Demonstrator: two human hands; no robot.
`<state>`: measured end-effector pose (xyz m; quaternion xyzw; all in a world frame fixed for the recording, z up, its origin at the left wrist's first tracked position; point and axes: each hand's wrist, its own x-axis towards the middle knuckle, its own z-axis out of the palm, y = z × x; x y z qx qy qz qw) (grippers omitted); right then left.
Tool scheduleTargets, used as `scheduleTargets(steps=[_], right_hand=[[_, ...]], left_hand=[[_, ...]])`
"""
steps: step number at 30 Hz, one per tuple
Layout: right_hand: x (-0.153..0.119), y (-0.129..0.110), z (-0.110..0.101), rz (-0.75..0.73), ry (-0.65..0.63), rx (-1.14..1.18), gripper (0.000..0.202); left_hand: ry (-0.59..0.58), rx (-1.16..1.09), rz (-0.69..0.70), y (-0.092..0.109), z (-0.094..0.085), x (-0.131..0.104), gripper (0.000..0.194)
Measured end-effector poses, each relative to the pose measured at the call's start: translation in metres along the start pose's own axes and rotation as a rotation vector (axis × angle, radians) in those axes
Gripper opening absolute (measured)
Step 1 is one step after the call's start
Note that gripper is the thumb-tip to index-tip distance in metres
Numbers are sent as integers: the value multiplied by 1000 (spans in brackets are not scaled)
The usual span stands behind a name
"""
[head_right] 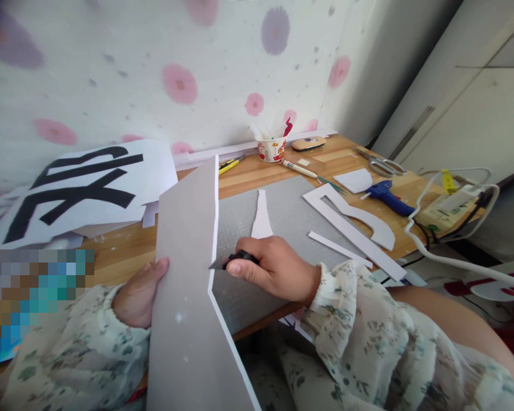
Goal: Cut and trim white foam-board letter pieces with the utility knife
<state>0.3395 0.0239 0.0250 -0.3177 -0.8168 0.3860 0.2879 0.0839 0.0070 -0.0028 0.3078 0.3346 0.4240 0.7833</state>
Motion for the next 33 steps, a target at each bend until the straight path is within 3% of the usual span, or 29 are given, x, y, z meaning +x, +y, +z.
scheduleTargets(steps=[5, 11, 17, 21, 28, 33], right_hand=[[4, -2, -2, 12, 54, 6, 49], [3, -1, 0, 1, -57, -28, 49], [11, -4, -3, 19, 56, 106, 50], [10, -3, -3, 23, 9, 125, 50], [5, -1, -2, 7, -105, -56, 50], [11, -6, -6, 40, 26, -26, 50]], left_hand=[[15, -37, 7, -2, -2, 1, 38], [1, -47, 11, -2, 0, 0, 31], [52, -66, 23, -3, -1, 0, 31], [53, -75, 0, -2, 1, -1, 32], [34, -83, 5, -1, 1, 0, 33], [46, -82, 28, -2, -1, -1, 29]])
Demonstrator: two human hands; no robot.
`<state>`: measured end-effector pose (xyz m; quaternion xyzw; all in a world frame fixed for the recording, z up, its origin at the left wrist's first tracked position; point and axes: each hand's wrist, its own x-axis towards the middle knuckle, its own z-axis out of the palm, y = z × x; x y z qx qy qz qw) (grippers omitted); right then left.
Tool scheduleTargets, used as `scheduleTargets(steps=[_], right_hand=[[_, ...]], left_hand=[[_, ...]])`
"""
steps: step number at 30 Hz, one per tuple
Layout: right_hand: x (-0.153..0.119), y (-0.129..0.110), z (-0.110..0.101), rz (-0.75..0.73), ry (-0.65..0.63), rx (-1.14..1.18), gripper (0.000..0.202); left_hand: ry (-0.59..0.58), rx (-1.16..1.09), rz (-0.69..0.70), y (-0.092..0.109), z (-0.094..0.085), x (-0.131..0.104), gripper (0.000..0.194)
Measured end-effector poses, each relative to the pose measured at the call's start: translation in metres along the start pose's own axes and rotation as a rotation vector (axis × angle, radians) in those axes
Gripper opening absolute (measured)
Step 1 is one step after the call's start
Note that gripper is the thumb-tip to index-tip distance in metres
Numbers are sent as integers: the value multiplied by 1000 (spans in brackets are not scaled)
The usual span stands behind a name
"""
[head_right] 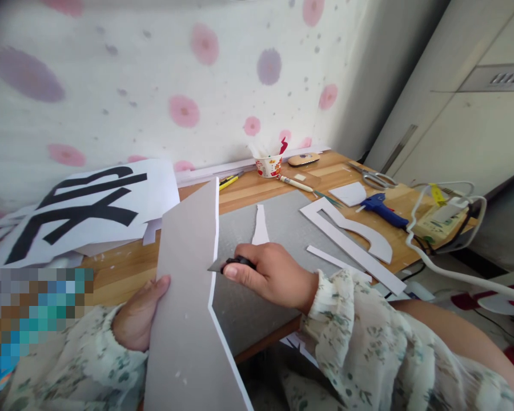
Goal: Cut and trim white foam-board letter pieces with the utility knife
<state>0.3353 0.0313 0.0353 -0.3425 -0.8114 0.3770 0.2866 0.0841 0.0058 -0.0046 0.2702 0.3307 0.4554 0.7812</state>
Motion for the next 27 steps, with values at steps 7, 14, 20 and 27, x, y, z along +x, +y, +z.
scheduleTargets(steps=[7, 14, 20, 27], right_hand=[[-4, -1, -3, 12, -52, -49, 50], [-7, 1, -1, 15, -86, -42, 52], [-10, 3, 6, -32, -113, -101, 54], [-8, 3, 4, -41, -15, -71, 52]], left_hand=[[-29, 10, -23, 0, -1, -1, 29], [-76, 9, -20, -2, -3, -1, 28], [-64, 56, -32, 0, -1, -2, 24], [-38, 48, -6, 1, 3, -1, 25]])
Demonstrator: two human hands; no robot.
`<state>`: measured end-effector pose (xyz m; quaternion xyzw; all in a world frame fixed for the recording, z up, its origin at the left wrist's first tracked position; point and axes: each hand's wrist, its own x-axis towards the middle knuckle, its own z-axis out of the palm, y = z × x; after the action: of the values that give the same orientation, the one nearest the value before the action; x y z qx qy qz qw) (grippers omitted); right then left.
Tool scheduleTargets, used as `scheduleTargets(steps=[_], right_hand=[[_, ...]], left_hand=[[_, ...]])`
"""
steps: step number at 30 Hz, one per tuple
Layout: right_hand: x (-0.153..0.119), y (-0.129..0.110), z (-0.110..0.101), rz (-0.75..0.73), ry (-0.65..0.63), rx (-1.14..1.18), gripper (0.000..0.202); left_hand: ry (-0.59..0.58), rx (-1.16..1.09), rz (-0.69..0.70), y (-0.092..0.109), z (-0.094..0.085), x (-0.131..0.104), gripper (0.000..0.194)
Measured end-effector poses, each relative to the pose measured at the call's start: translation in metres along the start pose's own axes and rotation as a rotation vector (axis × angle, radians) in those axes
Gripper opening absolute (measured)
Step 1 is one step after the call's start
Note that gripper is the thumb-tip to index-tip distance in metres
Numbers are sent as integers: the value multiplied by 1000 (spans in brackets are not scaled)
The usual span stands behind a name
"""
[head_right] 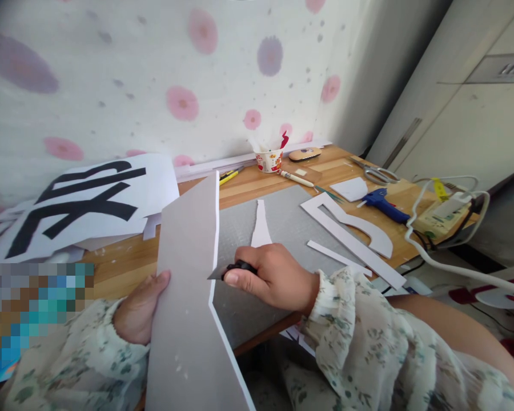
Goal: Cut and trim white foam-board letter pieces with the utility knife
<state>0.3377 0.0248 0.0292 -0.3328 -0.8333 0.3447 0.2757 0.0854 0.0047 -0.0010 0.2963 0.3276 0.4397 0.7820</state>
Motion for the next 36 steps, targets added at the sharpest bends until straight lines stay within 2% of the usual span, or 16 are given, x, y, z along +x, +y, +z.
scheduleTargets(steps=[8, 15, 25, 29, 32, 36], right_hand=[[-2, 1, 1, 3, -38, -42, 57], [-4, 2, 3, 3, -59, -38, 59], [-8, 4, 8, -18, -81, -33, 56], [-8, 5, 10, -58, -84, -20, 55], [-9, 5, 7, -57, -33, 99, 51], [-11, 2, -1, -92, 117, 206, 48]], left_hand=[[-42, -20, -26, -3, -4, 0, 22], [-16, 12, -71, -1, -5, -1, 23], [-9, -13, -33, 0, 3, 0, 27], [18, -30, -6, 0, 3, 0, 34], [-5, -37, -22, -1, 0, 0, 27], [-33, -27, -21, -2, -7, -4, 18]])
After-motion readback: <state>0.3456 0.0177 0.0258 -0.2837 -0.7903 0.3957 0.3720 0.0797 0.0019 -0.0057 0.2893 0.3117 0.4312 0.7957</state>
